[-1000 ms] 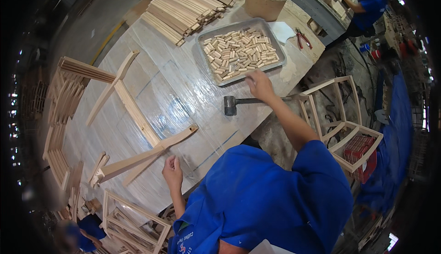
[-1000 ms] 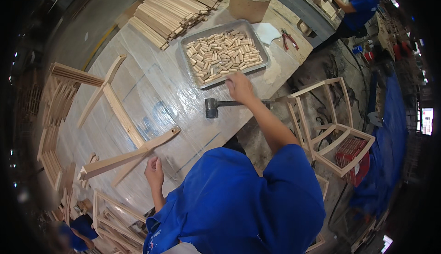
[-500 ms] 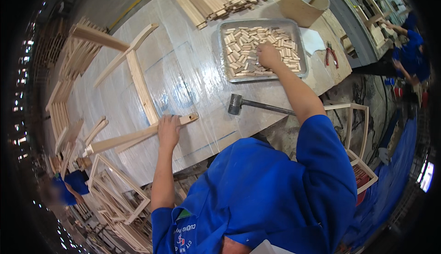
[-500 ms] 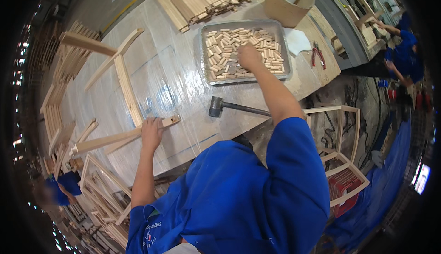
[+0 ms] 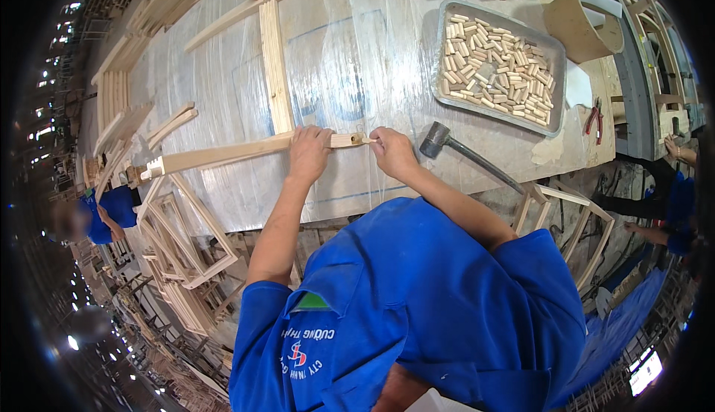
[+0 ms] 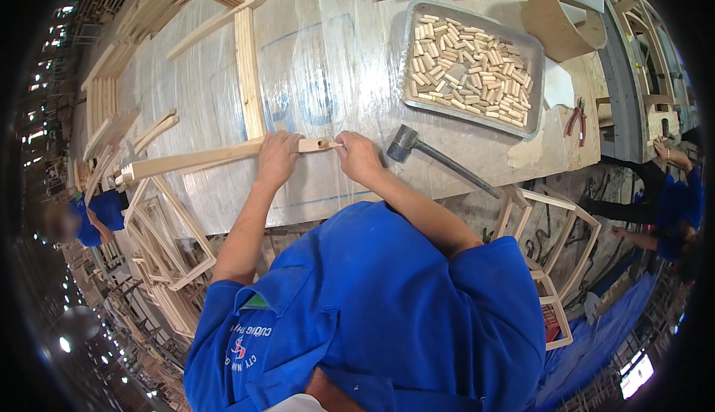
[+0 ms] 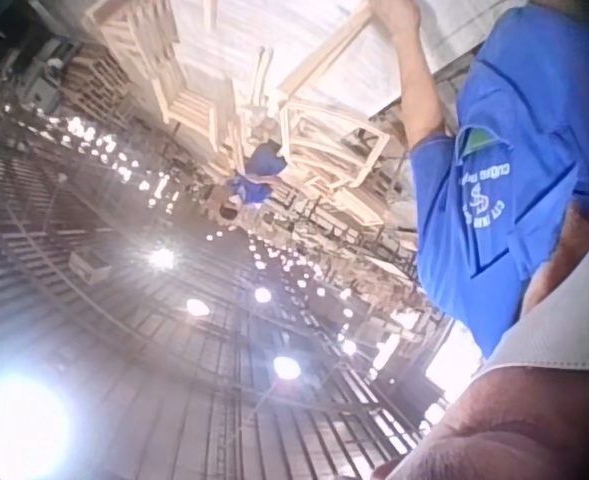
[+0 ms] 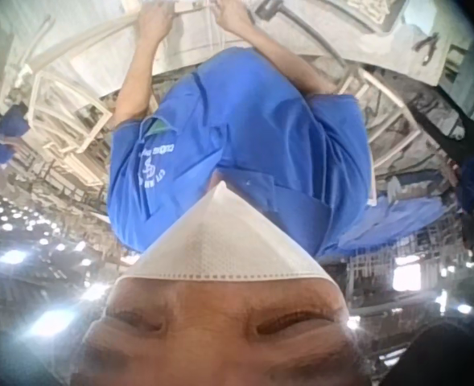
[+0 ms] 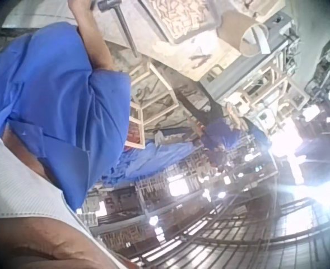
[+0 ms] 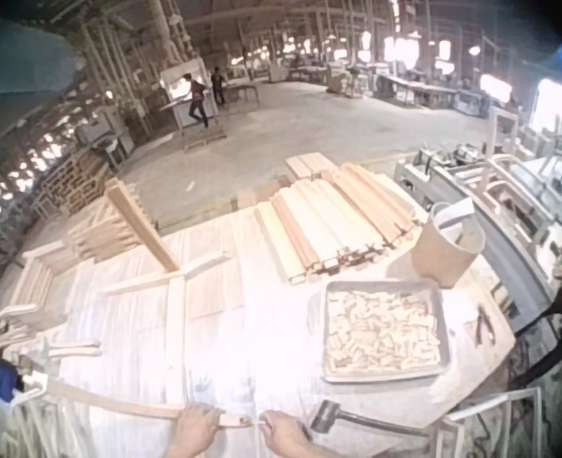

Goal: The person assembles a wooden chair frame by inserting wooden dowels into pre-drilled holes and tapping them with a rubber mallet. They repeatedly pick up frame pieces, align joints, insert dowels, and secure connections before moving the assembled frame aside.

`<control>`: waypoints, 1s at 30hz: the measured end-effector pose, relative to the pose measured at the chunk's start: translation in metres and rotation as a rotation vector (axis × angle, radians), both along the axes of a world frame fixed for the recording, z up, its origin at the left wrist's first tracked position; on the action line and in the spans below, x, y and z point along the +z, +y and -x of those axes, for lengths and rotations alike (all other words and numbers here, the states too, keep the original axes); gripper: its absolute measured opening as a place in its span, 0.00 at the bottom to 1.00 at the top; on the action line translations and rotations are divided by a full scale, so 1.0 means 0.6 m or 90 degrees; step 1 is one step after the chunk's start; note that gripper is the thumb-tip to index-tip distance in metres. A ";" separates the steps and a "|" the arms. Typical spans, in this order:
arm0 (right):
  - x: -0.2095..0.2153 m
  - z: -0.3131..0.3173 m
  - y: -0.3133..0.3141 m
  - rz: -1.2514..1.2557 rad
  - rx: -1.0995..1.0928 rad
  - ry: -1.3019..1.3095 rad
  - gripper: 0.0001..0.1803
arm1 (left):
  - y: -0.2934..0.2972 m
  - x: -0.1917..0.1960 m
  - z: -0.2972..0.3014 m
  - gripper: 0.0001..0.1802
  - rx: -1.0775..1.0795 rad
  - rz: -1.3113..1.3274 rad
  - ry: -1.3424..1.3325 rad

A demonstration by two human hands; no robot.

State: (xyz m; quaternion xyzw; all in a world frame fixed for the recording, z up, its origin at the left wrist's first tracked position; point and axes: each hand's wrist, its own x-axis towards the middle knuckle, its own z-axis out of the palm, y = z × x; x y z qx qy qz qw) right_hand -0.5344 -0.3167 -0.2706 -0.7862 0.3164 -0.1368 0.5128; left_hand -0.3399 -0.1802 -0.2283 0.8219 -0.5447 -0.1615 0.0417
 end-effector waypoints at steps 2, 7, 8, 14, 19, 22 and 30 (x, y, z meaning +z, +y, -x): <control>-0.015 -0.010 0.000 0.013 -0.022 0.015 0.07 | -0.002 0.000 -0.004 0.23 -0.006 0.011 -0.003; -0.029 -0.015 0.010 0.055 -0.057 0.026 0.06 | 0.005 -0.004 -0.008 0.22 0.000 0.005 -0.001; -0.030 -0.016 0.014 0.064 -0.074 0.012 0.06 | 0.006 -0.004 -0.008 0.22 -0.001 -0.001 0.000; -0.030 -0.022 0.007 0.079 -0.061 -0.079 0.07 | 0.008 -0.007 -0.009 0.20 0.003 0.008 -0.013; -0.036 -0.026 -0.004 -0.167 -0.085 -0.079 0.07 | 0.006 0.000 -0.014 0.21 -0.005 -0.008 -0.012; -0.046 -0.018 -0.014 -0.414 -0.108 -0.106 0.07 | 0.007 0.013 -0.014 0.21 -0.009 0.002 -0.009; -0.041 -0.018 -0.024 -0.572 -0.082 -0.206 0.09 | -0.009 0.073 -0.025 0.22 -0.025 -0.009 0.001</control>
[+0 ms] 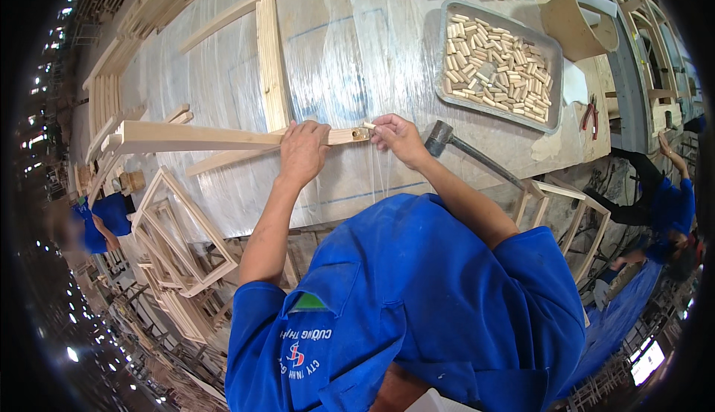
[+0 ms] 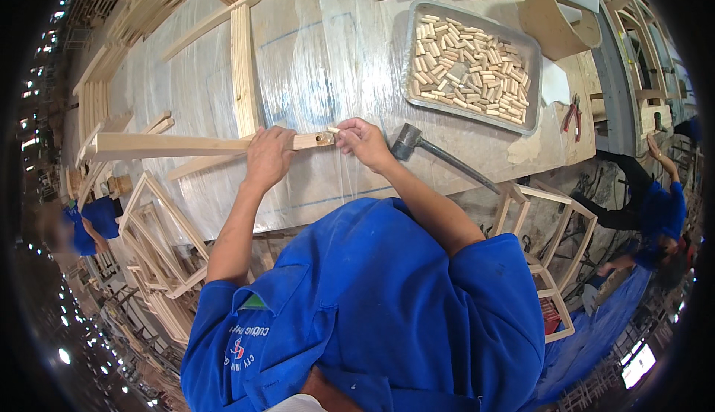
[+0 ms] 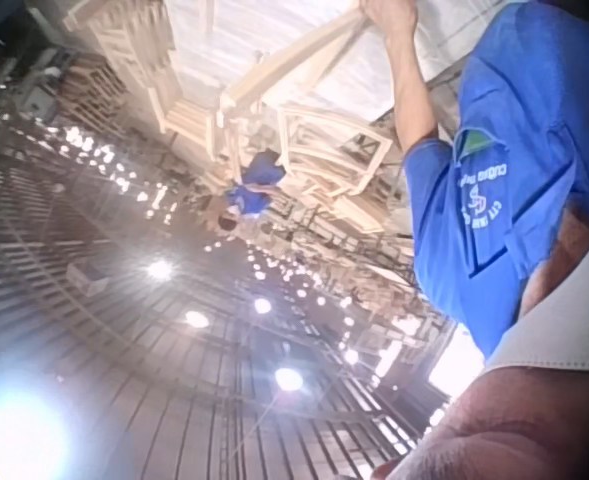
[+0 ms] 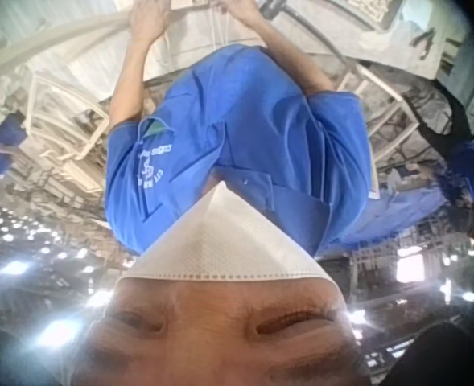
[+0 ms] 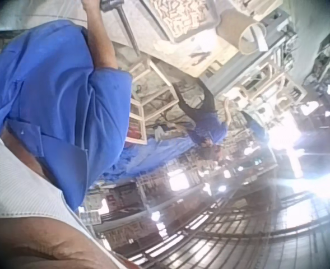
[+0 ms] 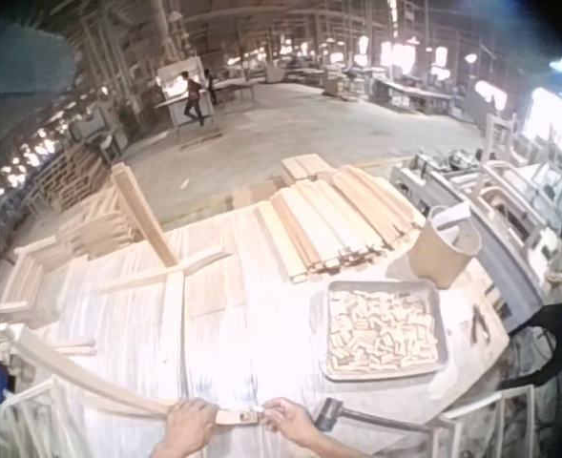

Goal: The person assembles a wooden chair frame by inserting wooden dowels into pre-drilled holes and tapping them with a rubber mallet. They repeatedly pick up frame pieces, align joints, insert dowels, and secure connections before moving the assembled frame aside.

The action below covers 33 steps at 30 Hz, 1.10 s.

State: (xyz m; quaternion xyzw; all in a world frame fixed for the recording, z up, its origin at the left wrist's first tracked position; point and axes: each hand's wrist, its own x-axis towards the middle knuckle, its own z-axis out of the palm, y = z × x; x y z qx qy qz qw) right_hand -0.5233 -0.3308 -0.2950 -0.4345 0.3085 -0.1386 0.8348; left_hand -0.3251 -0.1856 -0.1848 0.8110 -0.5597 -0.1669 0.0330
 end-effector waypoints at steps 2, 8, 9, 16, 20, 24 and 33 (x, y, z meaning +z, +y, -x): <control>0.003 -0.001 -0.008 0.009 0.012 -0.004 0.09 | -0.007 0.012 0.000 0.23 -0.002 0.001 0.003; 0.006 0.012 -0.005 0.071 0.031 -0.011 0.09 | -0.016 0.024 0.004 0.23 0.007 -0.003 0.018; 0.008 0.015 0.000 0.079 0.029 -0.013 0.09 | -0.016 0.024 0.004 0.23 0.010 -0.002 0.021; 0.028 0.030 0.033 -0.015 0.005 0.057 0.09 | -0.019 0.017 0.010 0.21 0.020 -0.007 0.027; 0.061 0.031 0.020 -0.143 -0.002 0.061 0.09 | -0.012 -0.002 0.007 0.21 0.023 -0.003 0.022; 0.071 0.007 0.008 0.001 -0.007 0.139 0.10 | -0.009 -0.013 0.007 0.20 0.015 0.005 0.015; 0.065 -0.029 0.019 0.463 0.019 0.229 0.08 | -0.009 -0.032 0.007 0.22 0.010 -0.005 0.012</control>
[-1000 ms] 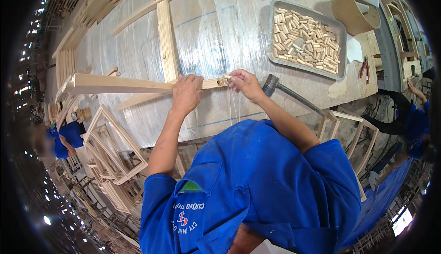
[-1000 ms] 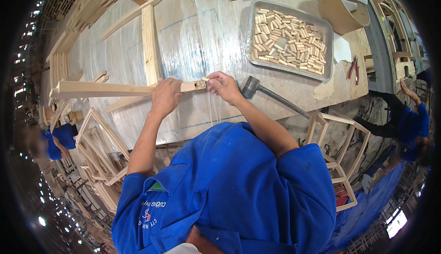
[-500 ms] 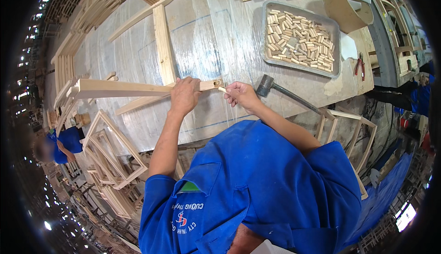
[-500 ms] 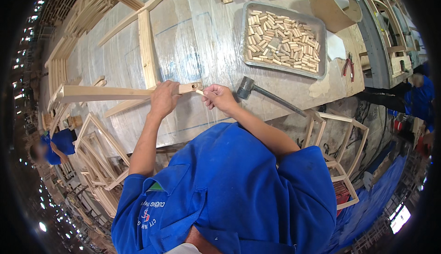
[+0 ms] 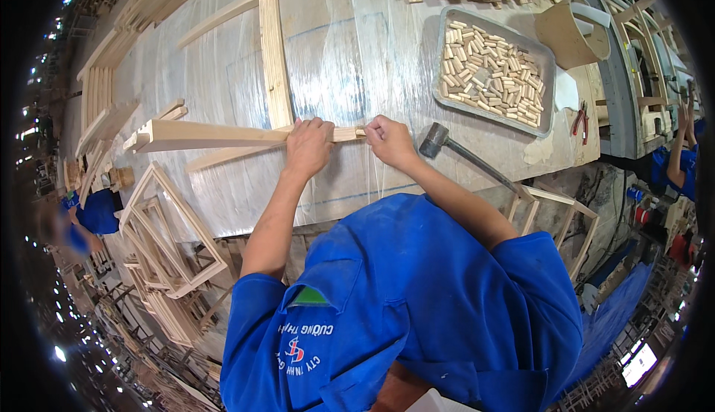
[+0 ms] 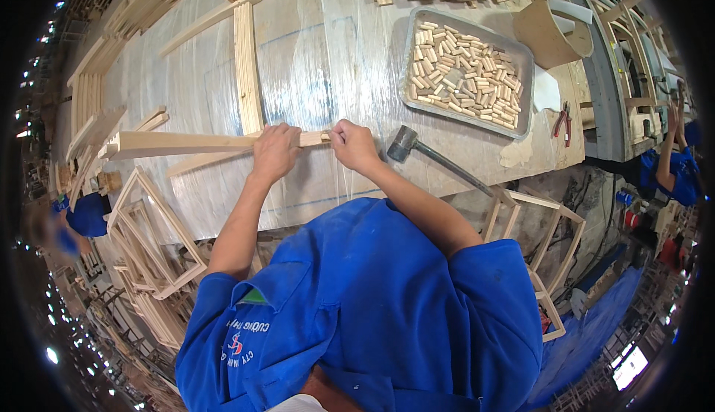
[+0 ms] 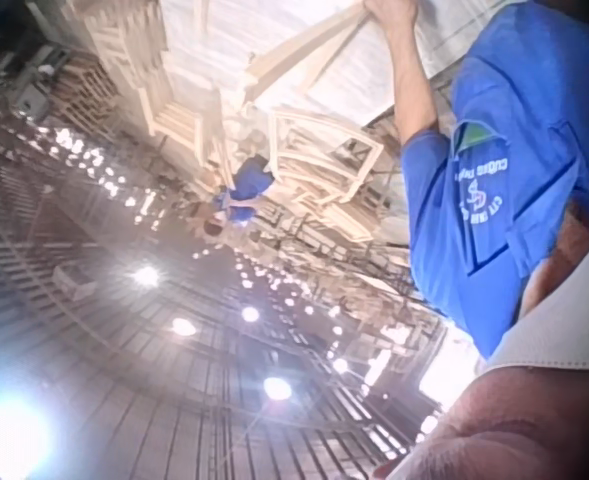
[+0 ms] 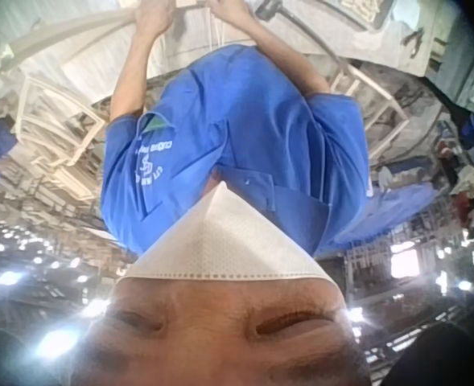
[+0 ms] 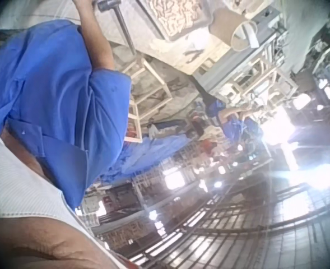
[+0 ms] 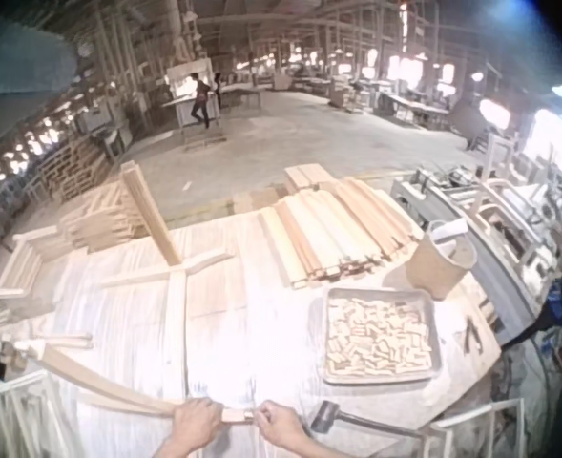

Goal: The person assembles a wooden chair frame by inserting wooden dowels into pre-drilled holes and tapping them with a rubber mallet. They repeatedly pick up frame pieces, align joints, insert dowels, and secure connections before moving the assembled frame aside.

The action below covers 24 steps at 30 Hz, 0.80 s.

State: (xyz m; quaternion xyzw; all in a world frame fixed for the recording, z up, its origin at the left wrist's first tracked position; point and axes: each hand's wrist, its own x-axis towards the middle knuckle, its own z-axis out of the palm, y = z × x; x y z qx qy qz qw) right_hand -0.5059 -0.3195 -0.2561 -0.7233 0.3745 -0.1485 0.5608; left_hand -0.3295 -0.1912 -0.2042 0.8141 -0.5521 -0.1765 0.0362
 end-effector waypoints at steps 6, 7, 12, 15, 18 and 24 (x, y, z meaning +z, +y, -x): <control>-0.009 -0.028 -0.009 0.176 0.111 0.117 0.07 | 0.004 -0.030 -0.003 0.21 -0.004 0.024 0.004; -0.014 -0.031 -0.012 0.176 0.114 0.130 0.07 | 0.004 -0.035 -0.003 0.19 -0.008 0.034 -0.001; -0.020 -0.040 -0.018 0.078 0.079 0.195 0.08 | 0.006 -0.052 -0.005 0.15 -0.022 0.063 0.012; 0.004 -0.056 -0.020 -0.184 0.008 0.267 0.07 | 0.007 -0.059 -0.003 0.17 -0.032 0.025 -0.019; 0.006 -0.067 -0.022 -0.240 -0.011 0.280 0.07 | 0.006 -0.069 -0.006 0.17 -0.036 0.022 -0.037; -0.012 -0.047 -0.031 -0.349 -0.013 0.178 0.08 | 0.002 -0.064 -0.015 0.16 -0.076 0.042 -0.043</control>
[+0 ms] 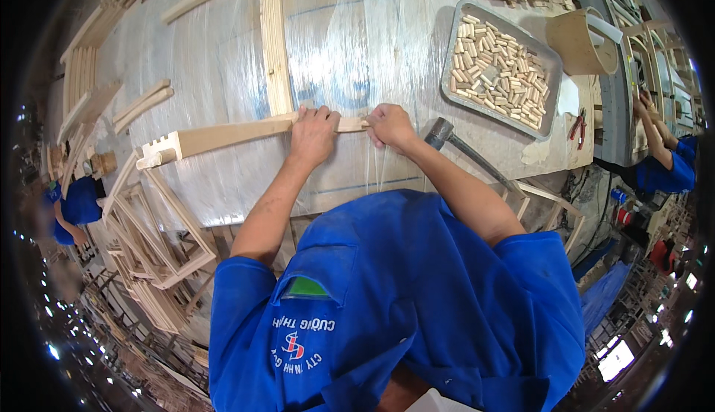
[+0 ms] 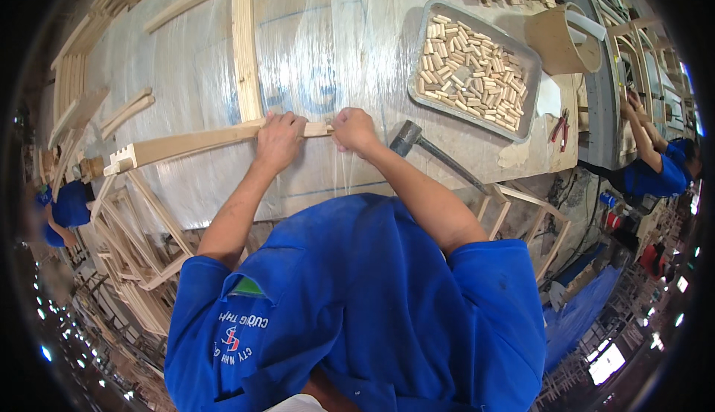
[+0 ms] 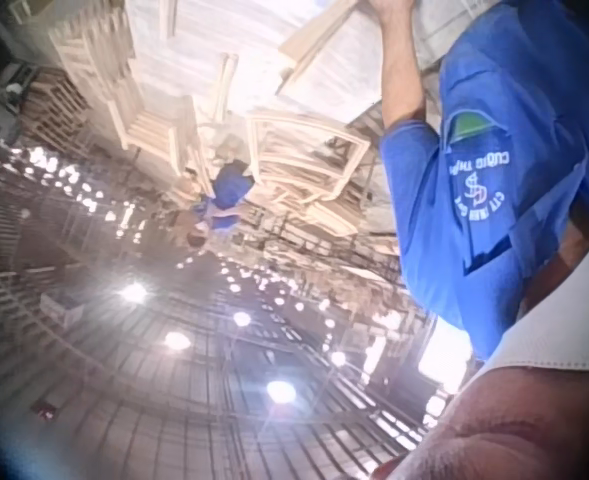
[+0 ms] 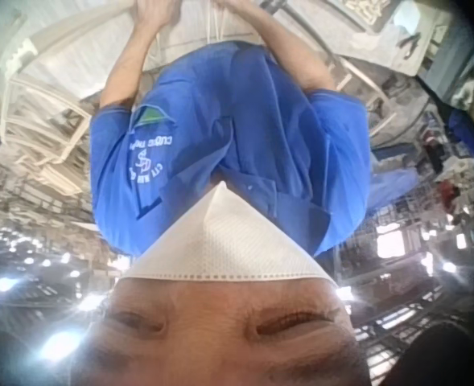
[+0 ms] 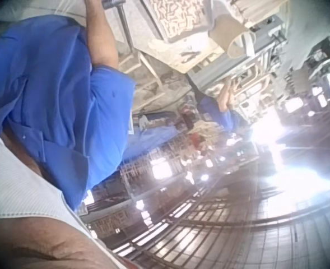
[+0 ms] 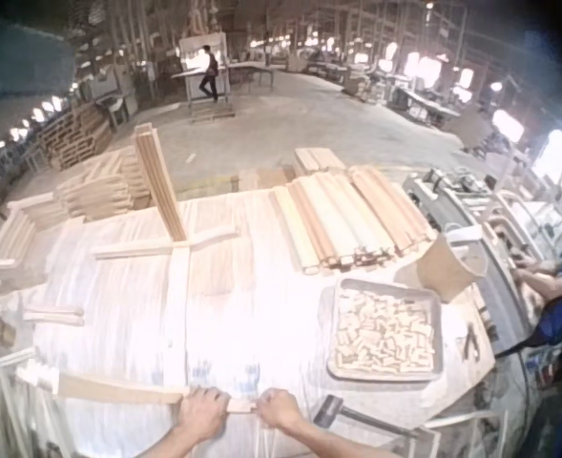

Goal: The person assembles a wooden chair frame by inserting wooden dowels into pre-drilled holes and tapping them with a rubber mallet. They repeatedly pick up frame pieces, align joints, insert dowels, and secure connections before moving the assembled frame aside.

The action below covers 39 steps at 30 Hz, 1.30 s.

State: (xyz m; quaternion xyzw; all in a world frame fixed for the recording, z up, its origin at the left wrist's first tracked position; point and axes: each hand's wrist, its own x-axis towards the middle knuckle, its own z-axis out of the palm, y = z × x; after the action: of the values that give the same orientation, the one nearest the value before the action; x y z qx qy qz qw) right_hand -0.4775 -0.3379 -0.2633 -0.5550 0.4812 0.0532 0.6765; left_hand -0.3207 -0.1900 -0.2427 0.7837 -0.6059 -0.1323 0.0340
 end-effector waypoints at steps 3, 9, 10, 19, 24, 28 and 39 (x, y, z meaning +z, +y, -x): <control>0.027 0.053 -0.015 0.065 -0.046 0.001 0.12 | 0.009 0.007 0.000 0.17 0.010 0.017 0.021; 0.052 0.305 -0.038 0.804 0.088 0.198 0.15 | 0.010 0.012 -0.013 0.17 -0.076 0.011 0.007; 0.043 0.328 -0.024 0.873 0.173 0.273 0.15 | 0.010 0.013 -0.014 0.17 -0.086 0.007 0.012; -0.032 0.306 0.084 0.417 -0.180 0.027 0.13 | -0.004 0.007 -0.014 0.20 -0.157 -0.015 0.000; 0.113 0.206 0.144 0.174 -0.478 -0.271 0.19 | 0.010 0.002 -0.025 0.19 -0.141 -0.033 0.017; 0.083 0.154 0.172 0.469 -0.490 -0.212 0.17 | 0.004 0.000 -0.027 0.20 -0.165 -0.011 0.020; 0.067 0.143 0.189 0.452 -0.460 -0.021 0.20 | 0.008 0.012 -0.022 0.19 -0.143 -0.017 0.034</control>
State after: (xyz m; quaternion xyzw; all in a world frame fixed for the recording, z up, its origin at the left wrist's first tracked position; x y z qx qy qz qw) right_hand -0.5631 -0.2242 -0.2233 -0.5497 0.6202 -0.3599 0.4286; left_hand -0.3078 -0.1849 -0.2353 0.7076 -0.6868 -0.1644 0.0243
